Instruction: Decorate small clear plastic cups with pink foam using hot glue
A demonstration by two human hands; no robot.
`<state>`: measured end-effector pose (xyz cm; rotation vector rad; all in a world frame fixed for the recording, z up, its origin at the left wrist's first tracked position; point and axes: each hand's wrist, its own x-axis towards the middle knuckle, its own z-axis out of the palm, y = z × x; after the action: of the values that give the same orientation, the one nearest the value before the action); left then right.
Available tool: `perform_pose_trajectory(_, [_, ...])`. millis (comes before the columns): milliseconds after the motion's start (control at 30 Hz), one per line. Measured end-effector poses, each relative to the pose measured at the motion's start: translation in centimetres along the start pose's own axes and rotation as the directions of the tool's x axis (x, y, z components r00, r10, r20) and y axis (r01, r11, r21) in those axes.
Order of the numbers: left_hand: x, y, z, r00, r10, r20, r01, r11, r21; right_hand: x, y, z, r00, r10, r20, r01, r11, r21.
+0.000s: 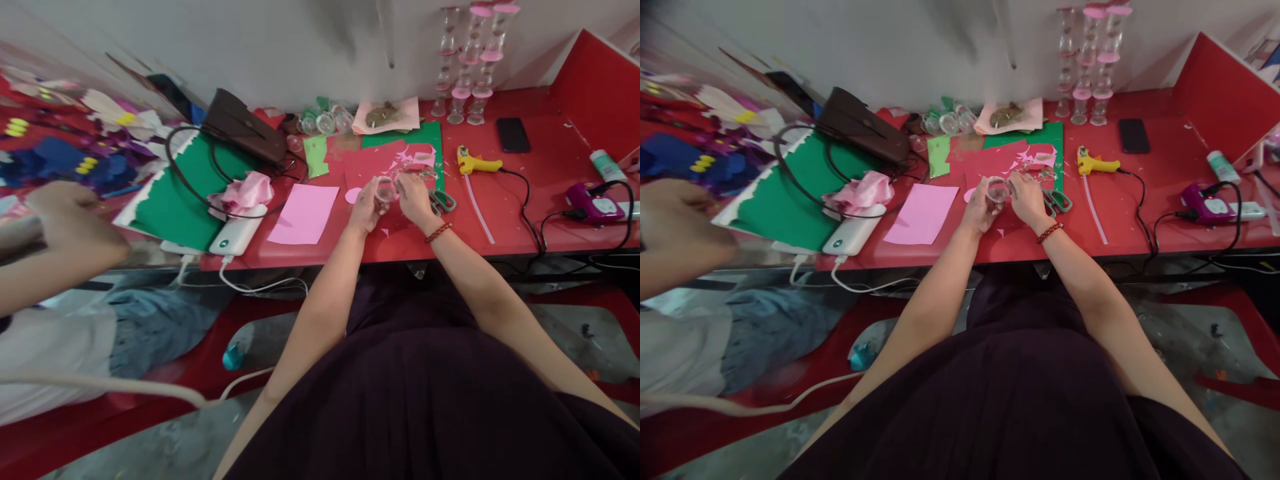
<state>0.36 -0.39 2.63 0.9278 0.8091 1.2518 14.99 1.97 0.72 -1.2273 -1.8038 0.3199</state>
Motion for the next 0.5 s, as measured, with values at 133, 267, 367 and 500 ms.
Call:
perform_pose_trajectory(133, [-0.1, 0.2, -0.2, 0.999, -0.004, -0.031, 0.005, 1.000, 0.030, -0.2, -0.4, 0.1, 1.000, 0.004, 0.002, -0.004, 1.000, -0.005])
perform_pose_trajectory(267, [-0.2, 0.5, 0.1, 0.998, -0.028, -0.054, 0.031, 0.998, 0.051, -0.3, -0.6, 0.1, 0.999, 0.042, -0.022, -0.040, 0.997, 0.066])
perform_pose_trajectory(367, [-0.1, 0.5, 0.2, 0.998, -0.038, -0.040, 0.040, 0.997, 0.067, -0.3, -0.7, -0.2, 0.993, 0.089, -0.074, -0.082, 0.992, 0.094])
perform_pose_trajectory(500, [0.1, 0.3, 0.1, 0.999, -0.019, -0.034, 0.021, 0.998, 0.066, -0.3, -1.2, -0.7, 0.991, 0.099, -0.092, -0.080, 0.979, 0.188])
